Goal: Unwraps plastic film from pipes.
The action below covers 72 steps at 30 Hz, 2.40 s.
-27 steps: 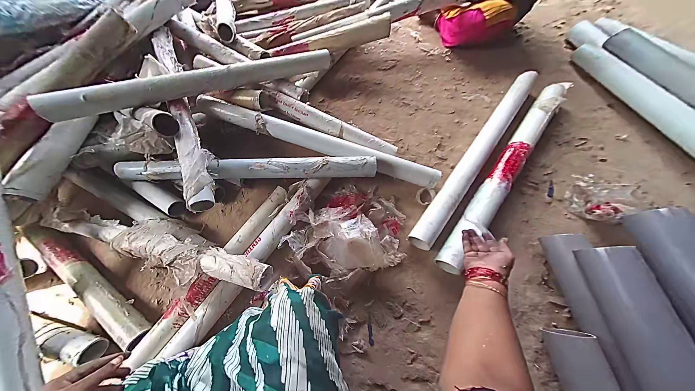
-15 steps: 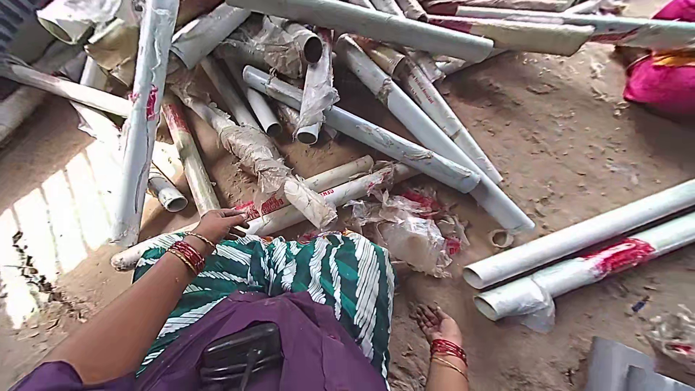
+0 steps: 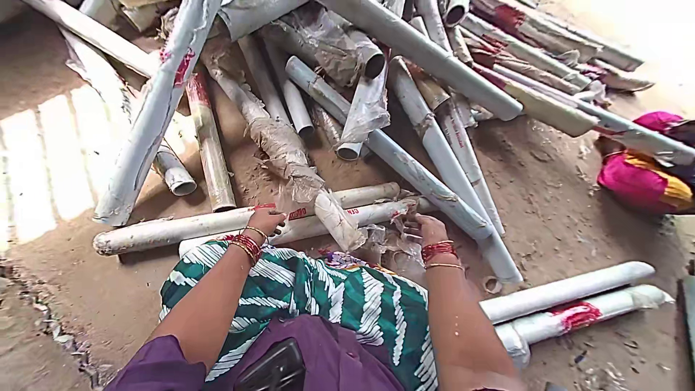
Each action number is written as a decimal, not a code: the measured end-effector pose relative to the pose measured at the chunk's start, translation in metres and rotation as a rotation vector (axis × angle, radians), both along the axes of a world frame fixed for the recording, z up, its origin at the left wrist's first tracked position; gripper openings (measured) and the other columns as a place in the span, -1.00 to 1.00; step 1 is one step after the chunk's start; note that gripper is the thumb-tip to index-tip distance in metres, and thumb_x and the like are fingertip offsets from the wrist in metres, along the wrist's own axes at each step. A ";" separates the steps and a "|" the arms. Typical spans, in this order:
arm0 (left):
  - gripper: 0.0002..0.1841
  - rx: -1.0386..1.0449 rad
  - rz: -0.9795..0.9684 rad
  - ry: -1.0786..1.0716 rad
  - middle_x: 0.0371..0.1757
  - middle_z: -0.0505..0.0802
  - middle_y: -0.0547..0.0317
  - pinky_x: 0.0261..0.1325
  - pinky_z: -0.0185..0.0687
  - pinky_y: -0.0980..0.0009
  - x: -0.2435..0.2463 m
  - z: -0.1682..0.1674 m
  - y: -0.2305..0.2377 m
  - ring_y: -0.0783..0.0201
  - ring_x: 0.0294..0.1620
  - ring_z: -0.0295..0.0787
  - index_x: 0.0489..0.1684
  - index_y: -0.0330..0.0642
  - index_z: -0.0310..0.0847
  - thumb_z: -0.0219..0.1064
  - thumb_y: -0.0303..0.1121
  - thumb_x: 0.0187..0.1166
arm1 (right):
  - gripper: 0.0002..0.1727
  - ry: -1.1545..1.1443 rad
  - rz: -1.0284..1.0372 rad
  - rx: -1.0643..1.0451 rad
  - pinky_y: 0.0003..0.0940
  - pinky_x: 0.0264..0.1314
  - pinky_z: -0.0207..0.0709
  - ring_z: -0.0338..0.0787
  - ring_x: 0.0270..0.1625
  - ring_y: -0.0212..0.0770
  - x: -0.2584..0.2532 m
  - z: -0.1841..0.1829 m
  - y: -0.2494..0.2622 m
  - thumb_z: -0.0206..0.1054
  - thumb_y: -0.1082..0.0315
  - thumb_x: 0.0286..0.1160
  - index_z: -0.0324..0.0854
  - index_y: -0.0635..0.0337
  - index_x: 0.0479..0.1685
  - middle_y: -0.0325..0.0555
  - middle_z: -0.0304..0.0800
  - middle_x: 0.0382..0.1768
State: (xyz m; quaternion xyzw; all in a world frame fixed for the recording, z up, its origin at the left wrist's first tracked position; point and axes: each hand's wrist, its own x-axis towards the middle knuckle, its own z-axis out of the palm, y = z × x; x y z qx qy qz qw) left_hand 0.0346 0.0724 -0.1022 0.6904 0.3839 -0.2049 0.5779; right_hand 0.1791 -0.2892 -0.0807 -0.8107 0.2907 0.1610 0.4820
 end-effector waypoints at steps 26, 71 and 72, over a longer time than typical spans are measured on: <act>-0.61 0.122 -0.227 0.024 0.14 0.86 -0.19 0.32 0.57 -0.23 0.014 -0.015 0.044 -0.15 0.15 0.82 0.29 -0.27 0.73 0.23 -0.16 0.79 | -0.70 0.313 0.883 -0.702 0.22 0.51 0.45 0.70 0.44 0.22 -0.056 -0.120 0.137 0.28 0.29 0.65 0.81 0.29 0.10 0.28 0.79 0.25; -0.55 0.146 -0.235 0.092 0.11 0.84 -0.27 0.26 0.55 -0.23 0.018 -0.020 0.052 -0.19 0.09 0.79 0.29 -0.26 0.74 0.22 -0.06 0.78 | -0.55 -0.030 -0.136 -0.435 0.08 0.47 0.44 0.69 0.38 0.17 -0.026 -0.062 0.099 0.36 0.20 0.69 0.68 0.53 0.16 0.36 0.73 0.27; -0.57 0.149 -0.237 0.090 0.10 0.85 -0.27 0.25 0.55 -0.21 0.021 -0.017 0.053 -0.18 0.07 0.79 0.28 -0.26 0.74 0.22 -0.07 0.79 | -0.59 -0.107 -0.179 -0.386 0.04 0.40 0.48 0.71 0.30 0.12 -0.023 -0.049 0.101 0.43 0.26 0.61 0.68 0.53 0.13 0.34 0.74 0.21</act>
